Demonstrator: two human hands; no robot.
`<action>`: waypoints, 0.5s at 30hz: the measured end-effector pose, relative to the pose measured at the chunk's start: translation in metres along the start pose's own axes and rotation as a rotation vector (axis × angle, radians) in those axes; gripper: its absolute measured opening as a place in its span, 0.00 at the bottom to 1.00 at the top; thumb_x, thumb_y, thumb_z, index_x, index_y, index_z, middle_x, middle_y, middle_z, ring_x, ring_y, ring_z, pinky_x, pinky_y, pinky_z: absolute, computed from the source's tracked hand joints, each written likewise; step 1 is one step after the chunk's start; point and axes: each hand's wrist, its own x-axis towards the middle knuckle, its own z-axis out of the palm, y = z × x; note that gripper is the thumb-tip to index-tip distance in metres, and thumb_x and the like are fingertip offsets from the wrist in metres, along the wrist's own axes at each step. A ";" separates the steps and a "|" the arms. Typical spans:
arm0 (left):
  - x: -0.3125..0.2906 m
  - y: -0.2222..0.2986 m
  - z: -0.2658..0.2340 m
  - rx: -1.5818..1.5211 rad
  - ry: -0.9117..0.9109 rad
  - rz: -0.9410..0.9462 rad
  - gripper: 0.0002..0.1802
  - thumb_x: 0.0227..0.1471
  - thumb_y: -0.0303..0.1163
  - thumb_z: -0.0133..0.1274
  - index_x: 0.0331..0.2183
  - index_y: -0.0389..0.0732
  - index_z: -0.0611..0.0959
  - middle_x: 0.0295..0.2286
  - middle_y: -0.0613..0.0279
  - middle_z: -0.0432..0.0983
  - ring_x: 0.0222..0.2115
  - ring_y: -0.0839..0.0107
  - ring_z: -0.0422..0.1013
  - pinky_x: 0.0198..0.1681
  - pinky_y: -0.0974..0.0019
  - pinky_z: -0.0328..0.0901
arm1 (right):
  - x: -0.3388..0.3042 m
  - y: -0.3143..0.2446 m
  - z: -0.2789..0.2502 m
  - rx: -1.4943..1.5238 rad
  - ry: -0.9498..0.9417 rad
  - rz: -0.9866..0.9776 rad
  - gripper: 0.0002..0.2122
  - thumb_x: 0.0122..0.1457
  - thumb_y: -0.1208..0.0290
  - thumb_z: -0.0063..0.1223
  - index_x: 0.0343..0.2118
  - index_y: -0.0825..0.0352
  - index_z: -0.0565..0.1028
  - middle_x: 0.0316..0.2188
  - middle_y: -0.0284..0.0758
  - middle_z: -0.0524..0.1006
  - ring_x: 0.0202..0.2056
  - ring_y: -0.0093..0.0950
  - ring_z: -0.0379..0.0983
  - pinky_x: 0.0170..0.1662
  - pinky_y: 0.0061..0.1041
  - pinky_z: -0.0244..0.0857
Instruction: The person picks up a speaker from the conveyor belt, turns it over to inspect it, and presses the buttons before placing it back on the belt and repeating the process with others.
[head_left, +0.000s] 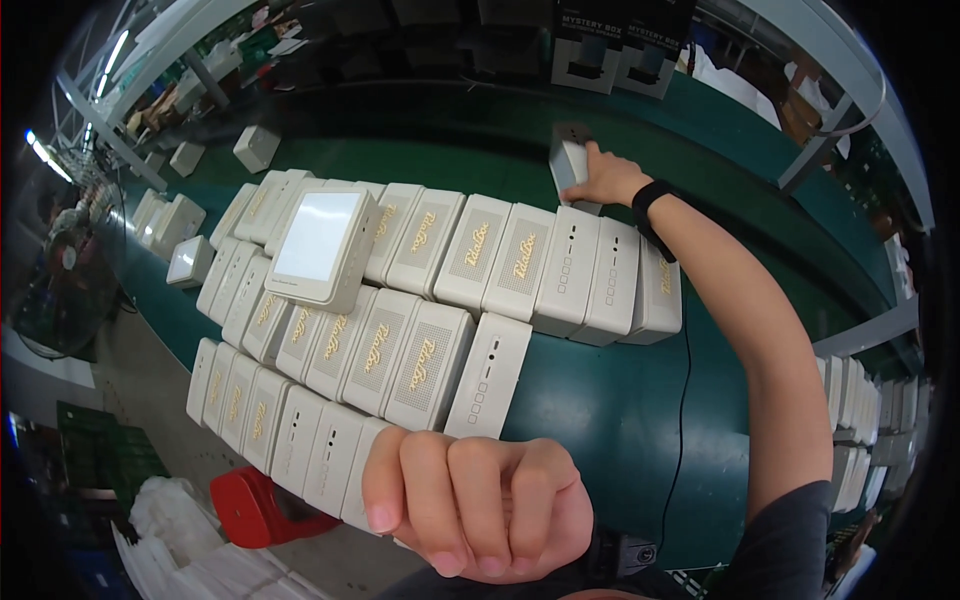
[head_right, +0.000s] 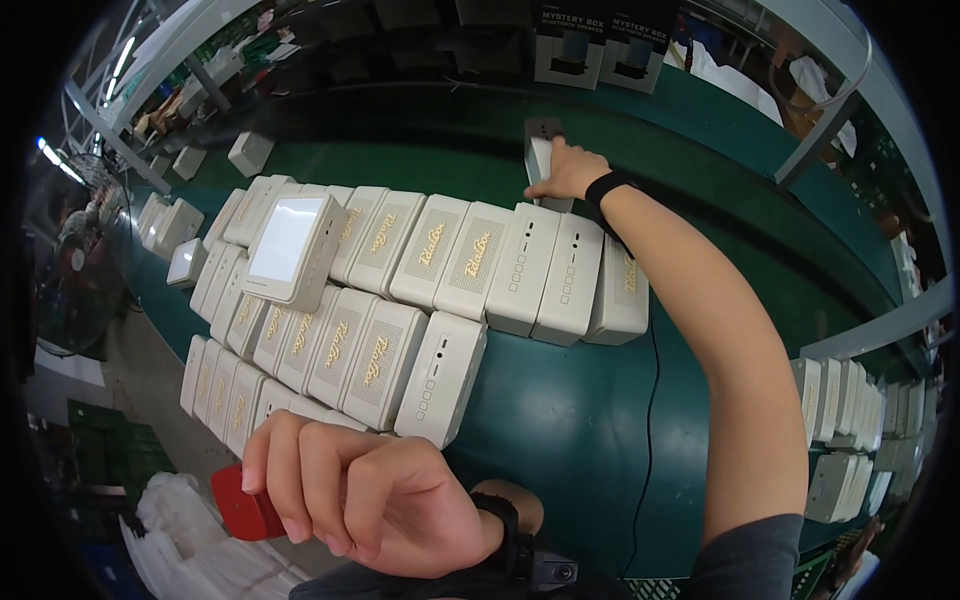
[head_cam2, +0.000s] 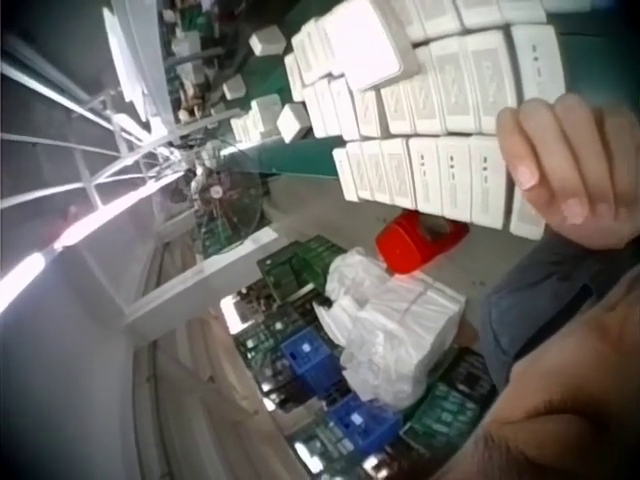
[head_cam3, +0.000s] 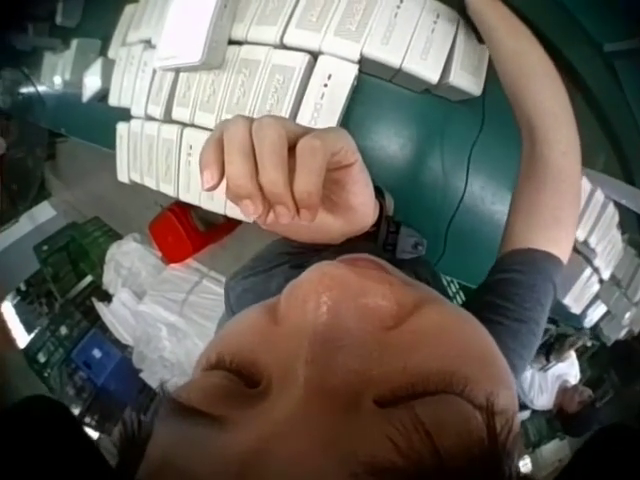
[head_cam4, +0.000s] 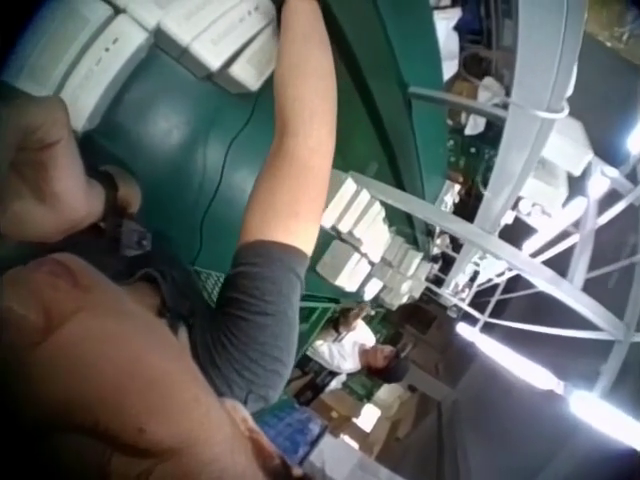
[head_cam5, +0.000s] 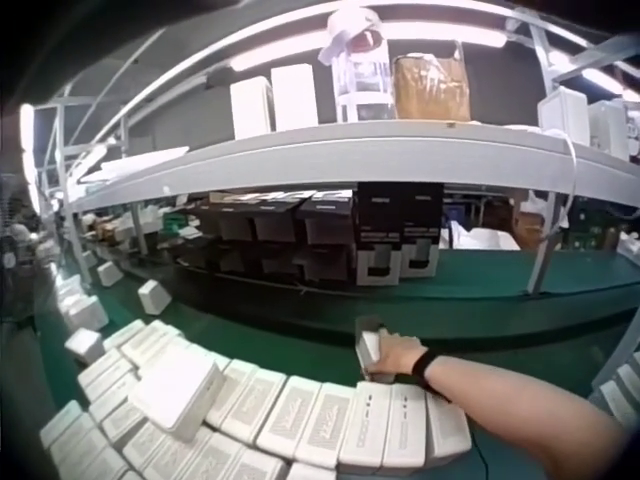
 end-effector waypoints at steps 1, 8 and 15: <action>0.000 -0.003 0.000 0.004 -0.006 -0.003 0.12 0.62 0.40 0.41 0.34 0.42 0.70 0.22 0.67 0.67 0.18 0.79 0.64 0.20 0.75 0.62 | 0.008 0.005 0.003 0.051 0.018 0.014 0.44 0.42 0.35 0.55 0.51 0.74 0.67 0.44 0.50 0.74 0.45 0.41 0.74 0.44 0.34 0.70; -0.015 -0.017 -0.003 -0.206 -0.076 0.080 0.13 0.60 0.32 0.42 0.44 0.37 0.73 0.33 0.60 0.71 0.36 0.68 0.67 0.41 0.61 0.63 | -0.019 0.071 -0.045 0.811 -0.039 0.283 0.31 0.50 0.49 0.54 0.49 0.71 0.69 0.46 0.44 0.73 0.44 0.39 0.74 0.44 0.35 0.73; -0.039 -0.025 0.013 -0.016 -0.080 -0.128 0.04 0.59 0.30 0.44 0.35 0.40 0.71 0.23 0.67 0.65 0.23 0.74 0.62 0.25 0.69 0.60 | -0.215 0.156 -0.094 1.701 0.197 0.194 0.22 0.61 0.58 0.45 0.53 0.69 0.65 0.48 0.42 0.72 0.45 0.36 0.74 0.39 0.34 0.76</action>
